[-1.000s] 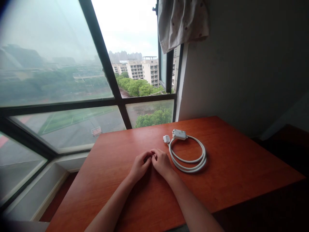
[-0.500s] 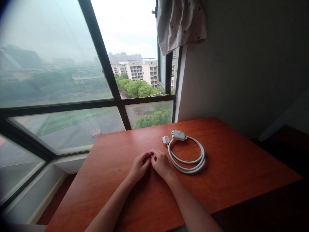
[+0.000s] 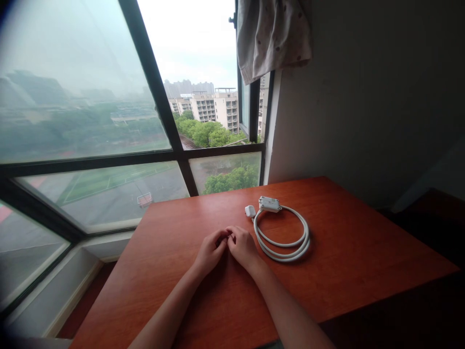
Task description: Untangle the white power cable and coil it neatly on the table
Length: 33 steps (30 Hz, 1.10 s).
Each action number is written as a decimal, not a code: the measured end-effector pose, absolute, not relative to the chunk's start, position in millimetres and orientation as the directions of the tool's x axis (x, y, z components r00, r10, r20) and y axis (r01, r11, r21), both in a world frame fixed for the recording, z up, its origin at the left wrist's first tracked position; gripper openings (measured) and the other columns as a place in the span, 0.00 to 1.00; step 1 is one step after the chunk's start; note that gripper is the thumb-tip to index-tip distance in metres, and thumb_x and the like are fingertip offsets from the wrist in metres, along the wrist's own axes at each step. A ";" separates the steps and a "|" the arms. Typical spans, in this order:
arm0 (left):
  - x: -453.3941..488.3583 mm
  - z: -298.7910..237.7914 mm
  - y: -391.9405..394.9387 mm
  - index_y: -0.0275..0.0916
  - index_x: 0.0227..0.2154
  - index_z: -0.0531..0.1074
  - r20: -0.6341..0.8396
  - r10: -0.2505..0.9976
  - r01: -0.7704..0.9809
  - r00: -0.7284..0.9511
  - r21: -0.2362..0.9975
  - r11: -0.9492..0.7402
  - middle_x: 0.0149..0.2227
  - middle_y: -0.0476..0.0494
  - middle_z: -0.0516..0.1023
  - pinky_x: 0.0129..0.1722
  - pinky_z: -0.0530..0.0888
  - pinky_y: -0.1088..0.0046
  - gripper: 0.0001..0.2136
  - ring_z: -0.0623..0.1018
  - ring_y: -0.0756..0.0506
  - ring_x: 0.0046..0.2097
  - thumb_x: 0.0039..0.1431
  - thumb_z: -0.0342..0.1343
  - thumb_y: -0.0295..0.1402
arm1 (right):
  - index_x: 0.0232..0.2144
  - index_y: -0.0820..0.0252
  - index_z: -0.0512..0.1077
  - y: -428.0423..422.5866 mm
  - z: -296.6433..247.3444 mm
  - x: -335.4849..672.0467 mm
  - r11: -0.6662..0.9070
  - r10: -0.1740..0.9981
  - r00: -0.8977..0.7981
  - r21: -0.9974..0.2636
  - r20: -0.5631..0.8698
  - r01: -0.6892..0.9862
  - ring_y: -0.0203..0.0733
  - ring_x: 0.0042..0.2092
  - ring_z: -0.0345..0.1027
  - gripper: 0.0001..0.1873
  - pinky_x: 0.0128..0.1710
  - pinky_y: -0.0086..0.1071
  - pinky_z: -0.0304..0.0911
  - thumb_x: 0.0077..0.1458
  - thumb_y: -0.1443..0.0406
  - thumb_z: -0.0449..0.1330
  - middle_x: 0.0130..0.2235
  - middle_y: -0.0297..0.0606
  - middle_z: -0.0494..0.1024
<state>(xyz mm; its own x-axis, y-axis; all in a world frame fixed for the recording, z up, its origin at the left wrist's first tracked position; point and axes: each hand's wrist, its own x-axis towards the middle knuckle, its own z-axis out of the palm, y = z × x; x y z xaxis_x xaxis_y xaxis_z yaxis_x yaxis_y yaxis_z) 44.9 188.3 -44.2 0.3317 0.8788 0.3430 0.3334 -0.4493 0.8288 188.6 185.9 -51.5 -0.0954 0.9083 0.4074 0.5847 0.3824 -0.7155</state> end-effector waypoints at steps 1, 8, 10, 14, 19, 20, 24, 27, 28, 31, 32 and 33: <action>44.9 -43.9 188.1 0.37 0.37 0.74 0.341 0.879 0.336 0.333 0.828 -0.449 0.36 0.44 0.78 0.40 0.70 0.71 0.09 0.75 0.47 0.37 0.58 0.49 0.27 | 0.37 0.60 0.74 185.7 -51.5 188.6 0.381 0.909 -0.095 -0.716 0.406 0.585 0.42 0.40 0.72 0.15 0.43 0.33 0.65 0.50 0.75 0.53 0.38 0.41 0.79; 44.3 -43.6 187.7 0.37 0.37 0.74 0.332 0.883 0.352 0.332 0.825 -0.442 0.36 0.44 0.78 0.40 0.70 0.71 0.09 0.75 0.46 0.37 0.58 0.49 0.26 | 0.38 0.60 0.74 184.2 -48.7 188.4 0.370 0.914 -0.090 -0.720 0.395 0.588 0.42 0.39 0.71 0.14 0.42 0.33 0.65 0.50 0.75 0.53 0.38 0.41 0.78; 44.2 -44.0 187.9 0.37 0.37 0.74 0.330 0.883 0.354 0.333 0.824 -0.442 0.36 0.44 0.78 0.40 0.70 0.71 0.09 0.75 0.46 0.38 0.58 0.49 0.26 | 0.38 0.60 0.74 183.9 -48.1 188.4 0.370 0.914 -0.091 -0.722 0.395 0.585 0.42 0.39 0.71 0.14 0.43 0.33 0.65 0.50 0.75 0.53 0.38 0.41 0.78; 44.2 -44.2 188.6 0.37 0.36 0.73 0.330 0.880 0.356 0.342 0.821 -0.446 0.36 0.44 0.78 0.40 0.70 0.71 0.09 0.75 0.47 0.37 0.58 0.49 0.26 | 0.38 0.60 0.74 183.9 -47.8 188.4 0.371 0.915 -0.093 -0.727 0.393 0.578 0.42 0.40 0.71 0.15 0.43 0.33 0.65 0.50 0.75 0.53 0.38 0.40 0.78; 43.7 -43.7 188.9 0.37 0.36 0.74 0.327 0.882 0.364 0.340 0.819 -0.444 0.36 0.44 0.78 0.40 0.70 0.71 0.08 0.75 0.47 0.37 0.58 0.49 0.26 | 0.37 0.59 0.74 183.9 -47.2 188.8 0.369 0.917 -0.097 -0.729 0.387 0.577 0.42 0.39 0.71 0.15 0.42 0.33 0.65 0.50 0.75 0.53 0.38 0.40 0.78; 43.7 -43.7 188.8 0.37 0.36 0.74 0.327 0.882 0.363 0.340 0.819 -0.444 0.36 0.44 0.78 0.40 0.70 0.71 0.09 0.75 0.46 0.37 0.58 0.49 0.26 | 0.38 0.59 0.74 183.9 -47.1 188.9 0.368 0.918 -0.098 -0.730 0.385 0.576 0.42 0.39 0.71 0.15 0.42 0.33 0.65 0.51 0.75 0.52 0.38 0.40 0.79; 43.8 -44.0 189.0 0.37 0.36 0.74 0.331 0.880 0.355 0.341 0.821 -0.447 0.36 0.44 0.78 0.40 0.70 0.71 0.09 0.75 0.46 0.37 0.58 0.49 0.27 | 0.38 0.59 0.74 184.1 -47.3 189.4 0.366 0.919 -0.101 -0.729 0.381 0.578 0.42 0.38 0.71 0.15 0.41 0.33 0.65 0.51 0.75 0.52 0.37 0.40 0.78; 44.4 -43.8 189.0 0.37 0.36 0.74 0.334 0.882 0.351 0.332 0.824 -0.444 0.35 0.44 0.78 0.39 0.70 0.72 0.08 0.75 0.47 0.36 0.58 0.50 0.27 | 0.37 0.59 0.74 185.1 -48.5 189.4 0.376 0.914 -0.104 -0.720 0.392 0.584 0.42 0.38 0.71 0.15 0.41 0.33 0.65 0.51 0.75 0.52 0.37 0.40 0.78; 44.7 -43.6 188.9 0.37 0.35 0.74 0.335 0.883 0.351 0.329 0.825 -0.443 0.35 0.44 0.78 0.39 0.70 0.72 0.08 0.75 0.47 0.36 0.57 0.50 0.27 | 0.37 0.59 0.74 185.5 -48.9 189.4 0.380 0.912 -0.105 -0.718 0.397 0.583 0.42 0.39 0.71 0.15 0.41 0.33 0.65 0.51 0.75 0.52 0.37 0.40 0.78; 45.2 -42.2 188.3 0.37 0.35 0.74 0.338 0.882 0.346 0.329 0.826 -0.446 0.34 0.44 0.78 0.39 0.70 0.72 0.08 0.75 0.47 0.36 0.57 0.50 0.27 | 0.37 0.58 0.75 185.5 -49.4 189.5 0.384 0.909 -0.099 -0.720 0.405 0.578 0.43 0.39 0.71 0.15 0.42 0.33 0.65 0.51 0.75 0.52 0.37 0.39 0.78; 45.3 -41.6 188.1 0.37 0.34 0.74 0.339 0.881 0.343 0.330 0.827 -0.446 0.35 0.44 0.78 0.39 0.70 0.72 0.08 0.75 0.47 0.36 0.57 0.50 0.27 | 0.38 0.58 0.75 185.2 -49.3 189.6 0.384 0.909 -0.100 -0.721 0.405 0.576 0.43 0.39 0.71 0.15 0.42 0.33 0.65 0.51 0.74 0.52 0.36 0.39 0.78; 45.3 -41.0 187.9 0.37 0.35 0.74 0.339 0.881 0.341 0.331 0.827 -0.447 0.35 0.44 0.78 0.39 0.70 0.72 0.08 0.75 0.47 0.36 0.57 0.49 0.27 | 0.39 0.58 0.75 184.8 -49.1 189.8 0.385 0.909 -0.102 -0.722 0.404 0.575 0.42 0.39 0.71 0.16 0.42 0.33 0.65 0.51 0.74 0.52 0.36 0.39 0.78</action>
